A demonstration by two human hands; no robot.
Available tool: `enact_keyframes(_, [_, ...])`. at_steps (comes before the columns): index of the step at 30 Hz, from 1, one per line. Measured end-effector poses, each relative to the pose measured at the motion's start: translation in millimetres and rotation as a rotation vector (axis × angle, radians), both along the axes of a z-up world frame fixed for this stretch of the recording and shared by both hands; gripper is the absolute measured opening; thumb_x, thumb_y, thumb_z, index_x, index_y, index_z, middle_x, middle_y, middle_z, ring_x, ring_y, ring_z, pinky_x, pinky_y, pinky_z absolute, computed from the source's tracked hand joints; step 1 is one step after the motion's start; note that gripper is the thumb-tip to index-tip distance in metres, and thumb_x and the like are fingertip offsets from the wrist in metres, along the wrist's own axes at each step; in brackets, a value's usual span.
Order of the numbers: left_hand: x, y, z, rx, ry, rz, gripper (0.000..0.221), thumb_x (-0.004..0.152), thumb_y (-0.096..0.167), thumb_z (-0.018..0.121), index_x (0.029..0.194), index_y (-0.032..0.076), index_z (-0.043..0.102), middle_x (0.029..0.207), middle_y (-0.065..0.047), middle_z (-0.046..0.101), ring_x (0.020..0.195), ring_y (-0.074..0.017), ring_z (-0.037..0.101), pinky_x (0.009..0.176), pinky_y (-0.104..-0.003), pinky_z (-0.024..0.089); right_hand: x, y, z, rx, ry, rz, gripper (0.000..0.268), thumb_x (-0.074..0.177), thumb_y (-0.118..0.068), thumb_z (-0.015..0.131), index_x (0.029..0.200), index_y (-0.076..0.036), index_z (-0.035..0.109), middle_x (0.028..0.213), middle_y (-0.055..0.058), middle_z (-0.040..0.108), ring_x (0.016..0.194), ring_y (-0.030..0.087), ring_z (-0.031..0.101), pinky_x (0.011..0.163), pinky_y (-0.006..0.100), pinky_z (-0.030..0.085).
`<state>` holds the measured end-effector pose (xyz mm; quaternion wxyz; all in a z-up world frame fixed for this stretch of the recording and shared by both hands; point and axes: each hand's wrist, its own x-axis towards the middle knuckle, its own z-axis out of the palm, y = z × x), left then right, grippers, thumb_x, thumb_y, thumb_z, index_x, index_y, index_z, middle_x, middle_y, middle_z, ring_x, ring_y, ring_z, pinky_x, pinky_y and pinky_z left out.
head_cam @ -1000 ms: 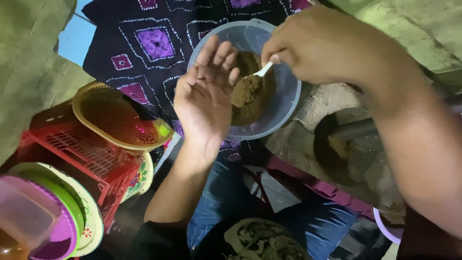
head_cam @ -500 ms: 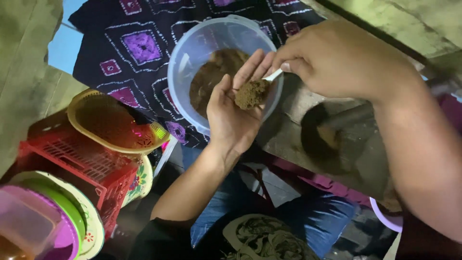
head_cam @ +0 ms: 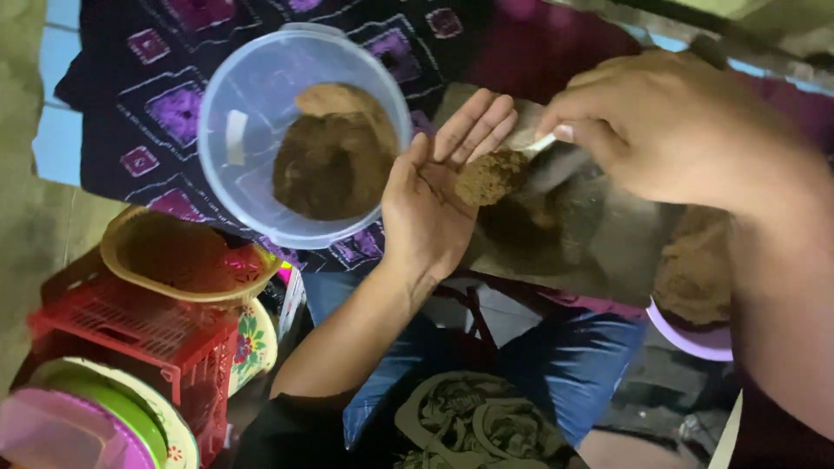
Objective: Grinding brown powder ingredients using a stone mortar and pestle
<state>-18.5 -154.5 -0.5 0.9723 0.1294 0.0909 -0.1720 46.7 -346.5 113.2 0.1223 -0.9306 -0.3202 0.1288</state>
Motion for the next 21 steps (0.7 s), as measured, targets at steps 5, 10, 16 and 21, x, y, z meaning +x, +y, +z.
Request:
enact_keyframes(5, [-7, -27, -19, 0.259, -0.262, -0.049, 0.060, 0.111, 0.033, 0.034, 0.155, -0.007, 0.043, 0.156, -0.024, 0.050, 0.151, -0.0328, 0.044, 0.134, -0.045, 0.027, -26, -53, -22, 0.042, 0.091, -0.066, 0.025, 0.090, 0.012, 0.059, 0.103, -0.002, 0.075, 0.094, 0.011, 0.078, 0.053, 0.021, 0.062, 0.045, 0.031, 0.052])
enact_keyframes(10, [-4, -32, -5, 0.691, -0.396, -0.140, 0.054, 0.107, 0.019, 0.029, 0.151, -0.011, 0.039, 0.155, -0.028, 0.047, 0.148, -0.0378, 0.045, 0.128, -0.045, 0.031, -59, -76, -50, 0.020, 0.100, -0.201, 0.038, 0.079, 0.021, 0.055, 0.101, -0.002, 0.077, 0.098, 0.019, 0.080, 0.022, 0.014, 0.046, 0.020, 0.025, 0.035])
enact_keyframes(16, [-6, -33, 7, 1.676, -0.905, -0.129, 0.030, 0.098, 0.005, 0.056, 0.126, -0.002, 0.065, 0.128, -0.016, 0.067, 0.115, -0.0324, 0.066, 0.100, -0.039, 0.052, -106, -61, -84, -0.482, 0.035, -0.402, 0.049, 0.085, 0.002, 0.058, 0.132, -0.009, 0.064, 0.153, 0.025, 0.054, 0.038, 0.010, 0.076, 0.030, 0.016, 0.060])
enact_keyframes(21, [-1, -31, -9, 1.917, -1.033, -0.028, 0.009, 0.095, 0.008, 0.066, 0.098, 0.001, 0.071, 0.088, -0.011, 0.070, 0.074, -0.0295, 0.066, 0.070, -0.039, 0.052, -133, -70, -131, -0.236, -0.669, -0.322, 0.039, 0.091, -0.010, 0.079, 0.129, -0.017, 0.080, 0.092, -0.003, 0.065, 0.068, 0.007, 0.047, 0.077, 0.026, 0.038])
